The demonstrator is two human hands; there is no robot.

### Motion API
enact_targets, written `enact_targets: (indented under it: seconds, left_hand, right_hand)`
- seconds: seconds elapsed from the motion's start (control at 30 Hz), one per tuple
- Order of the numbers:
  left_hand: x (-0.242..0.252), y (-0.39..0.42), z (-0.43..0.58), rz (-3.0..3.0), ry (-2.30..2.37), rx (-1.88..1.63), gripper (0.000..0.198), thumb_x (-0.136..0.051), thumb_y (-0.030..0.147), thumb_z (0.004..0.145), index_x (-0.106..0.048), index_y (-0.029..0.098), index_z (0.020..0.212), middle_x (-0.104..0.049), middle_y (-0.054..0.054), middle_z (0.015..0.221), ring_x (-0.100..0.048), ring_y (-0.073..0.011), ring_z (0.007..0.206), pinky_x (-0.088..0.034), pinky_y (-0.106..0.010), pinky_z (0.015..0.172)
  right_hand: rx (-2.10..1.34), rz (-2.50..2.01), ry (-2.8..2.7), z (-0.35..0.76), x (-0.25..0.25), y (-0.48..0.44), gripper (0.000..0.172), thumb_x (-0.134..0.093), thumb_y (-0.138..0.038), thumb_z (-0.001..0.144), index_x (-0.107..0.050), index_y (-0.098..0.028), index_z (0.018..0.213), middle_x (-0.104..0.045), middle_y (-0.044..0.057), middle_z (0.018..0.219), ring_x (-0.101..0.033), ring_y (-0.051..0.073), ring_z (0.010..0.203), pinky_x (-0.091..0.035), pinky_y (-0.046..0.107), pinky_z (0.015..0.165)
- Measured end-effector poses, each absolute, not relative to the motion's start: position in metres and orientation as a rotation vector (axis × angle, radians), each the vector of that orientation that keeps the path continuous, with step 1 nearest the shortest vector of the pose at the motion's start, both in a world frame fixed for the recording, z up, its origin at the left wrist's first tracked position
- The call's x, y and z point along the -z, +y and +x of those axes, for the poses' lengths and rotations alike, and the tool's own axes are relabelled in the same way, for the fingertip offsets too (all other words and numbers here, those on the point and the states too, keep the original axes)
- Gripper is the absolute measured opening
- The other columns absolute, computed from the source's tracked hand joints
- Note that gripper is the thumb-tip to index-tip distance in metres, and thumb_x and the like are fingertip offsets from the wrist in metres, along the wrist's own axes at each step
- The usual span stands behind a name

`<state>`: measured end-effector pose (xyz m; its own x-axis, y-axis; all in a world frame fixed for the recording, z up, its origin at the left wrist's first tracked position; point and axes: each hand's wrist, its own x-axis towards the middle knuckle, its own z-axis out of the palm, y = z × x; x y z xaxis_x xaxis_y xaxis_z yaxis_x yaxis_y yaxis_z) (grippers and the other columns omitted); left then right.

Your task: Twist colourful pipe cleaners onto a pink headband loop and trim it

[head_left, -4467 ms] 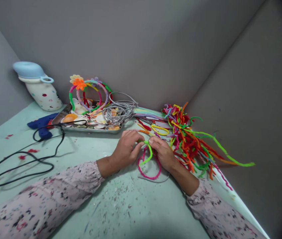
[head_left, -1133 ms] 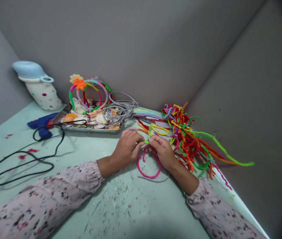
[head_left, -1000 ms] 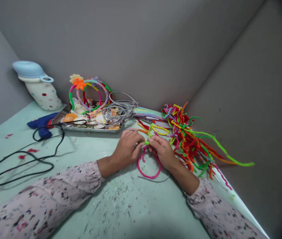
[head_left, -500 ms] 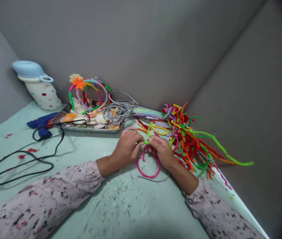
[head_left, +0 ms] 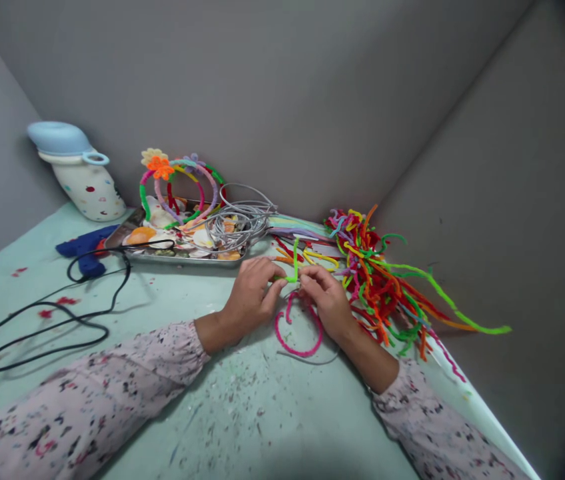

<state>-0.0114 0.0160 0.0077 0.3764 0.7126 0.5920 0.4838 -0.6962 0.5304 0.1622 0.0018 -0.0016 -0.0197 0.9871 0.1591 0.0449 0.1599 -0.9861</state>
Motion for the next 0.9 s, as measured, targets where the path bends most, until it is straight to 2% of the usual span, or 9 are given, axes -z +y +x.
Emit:
enact_targets:
  seconds: [0.07,0.13,0.4,0.9]
  left_hand:
    - [-0.0088,0.0155,-0.0116,2.356,1.072,-1.229,0.008,-0.049,0.022,0.091,-0.055,0.019,0.086,-0.061,-0.003,0.087,-0.054,-0.0196,0.09,-0.038,-0.036,0.086]
    - [-0.0092,0.0153,-0.0114,2.352,1.073,-1.232,0.008,-0.049,0.021,0.091,-0.055,0.019,0.086,-0.062,-0.003,0.088,-0.054,-0.0195,0.09,-0.037,-0.036,0.086]
    - [-0.0068,0.0168,-0.0111,2.351,1.06,-1.232,0.007,-0.05,0.021,0.09,-0.055,0.019,0.085,-0.062,-0.003,0.086,-0.055,-0.0197,0.09,-0.038,-0.036,0.087]
    - [-0.007,0.0172,-0.0116,2.362,1.044,-1.223,0.008,-0.05,0.022,0.09,-0.056,0.02,0.086,-0.062,-0.003,0.086,-0.054,-0.0205,0.092,-0.039,-0.037,0.089]
  right_hand:
    - [-0.948,-1.09,-1.34,0.161,0.0028,0.0011,0.021,-0.064,-0.035,0.079,-0.056,-0.023,0.094,-0.058,-0.001,0.087,-0.053,0.012,0.067,-0.043,0.024,0.057]
    - [-0.846,-1.084,-1.388,0.1602,0.0054,0.0008,0.02,-0.065,-0.032,0.079,-0.056,-0.024,0.095,-0.057,0.0,0.093,-0.055,0.014,0.073,-0.045,0.025,0.061]
    - [-0.603,-1.11,-1.605,0.1603,0.007,0.0008,0.013,-0.066,-0.028,0.081,-0.062,-0.023,0.093,-0.056,0.002,0.091,-0.056,0.015,0.077,-0.046,0.026,0.066]
    - [-0.537,-1.14,-1.602,0.1613,0.0075,0.0012,0.012,-0.067,-0.029,0.081,-0.066,-0.023,0.091,-0.06,0.003,0.09,-0.058,0.016,0.077,-0.048,0.027,0.065]
